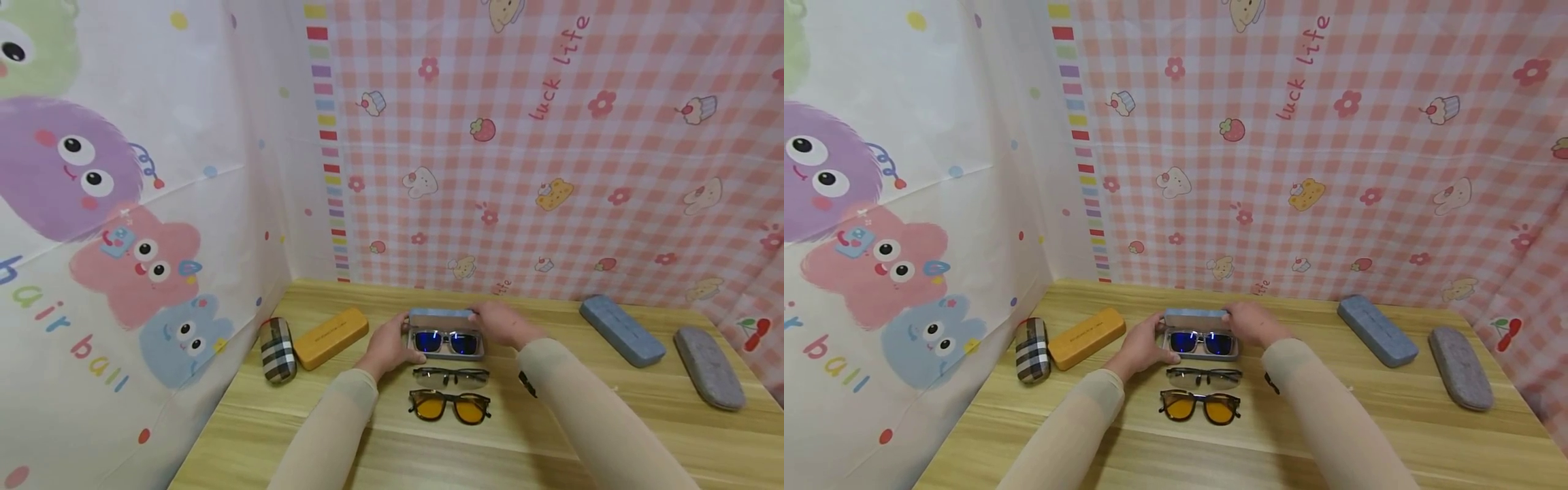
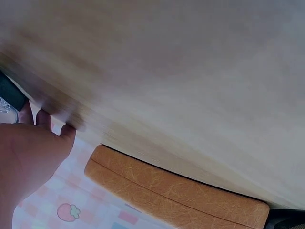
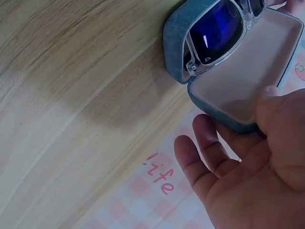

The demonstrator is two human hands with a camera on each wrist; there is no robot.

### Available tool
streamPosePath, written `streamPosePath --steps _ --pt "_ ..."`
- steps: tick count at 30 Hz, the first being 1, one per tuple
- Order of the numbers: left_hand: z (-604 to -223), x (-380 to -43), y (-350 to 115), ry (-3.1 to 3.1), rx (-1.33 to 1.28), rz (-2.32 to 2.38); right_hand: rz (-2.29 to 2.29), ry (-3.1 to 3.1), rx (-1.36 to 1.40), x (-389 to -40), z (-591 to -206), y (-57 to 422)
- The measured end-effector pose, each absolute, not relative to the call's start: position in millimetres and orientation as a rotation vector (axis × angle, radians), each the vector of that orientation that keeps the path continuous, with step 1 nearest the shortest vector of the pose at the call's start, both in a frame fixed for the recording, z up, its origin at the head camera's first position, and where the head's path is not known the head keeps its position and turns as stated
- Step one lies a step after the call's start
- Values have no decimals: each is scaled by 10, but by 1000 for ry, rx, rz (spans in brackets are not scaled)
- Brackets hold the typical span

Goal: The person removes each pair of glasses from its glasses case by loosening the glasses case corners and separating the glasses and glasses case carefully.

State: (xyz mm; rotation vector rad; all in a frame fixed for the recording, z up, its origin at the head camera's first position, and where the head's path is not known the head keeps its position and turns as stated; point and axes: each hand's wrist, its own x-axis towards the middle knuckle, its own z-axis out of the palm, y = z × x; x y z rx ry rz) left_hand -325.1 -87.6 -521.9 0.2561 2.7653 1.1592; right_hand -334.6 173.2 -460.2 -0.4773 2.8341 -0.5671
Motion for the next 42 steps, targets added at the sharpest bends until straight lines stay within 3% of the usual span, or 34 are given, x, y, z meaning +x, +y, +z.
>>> streamPosePath --steps 11,29,42 --pt "-5233 -3246 -896 2751 236 1202 -608 2865 -445 -3337 -4676 1718" --pt "-5207 -3262 -895 2751 250 1197 -435 3239 -884 -3100 -4813 1520" --pt "-5217 -3260 -896 2746 253 1214 -293 3219 -788 -3099 -4924 1384"
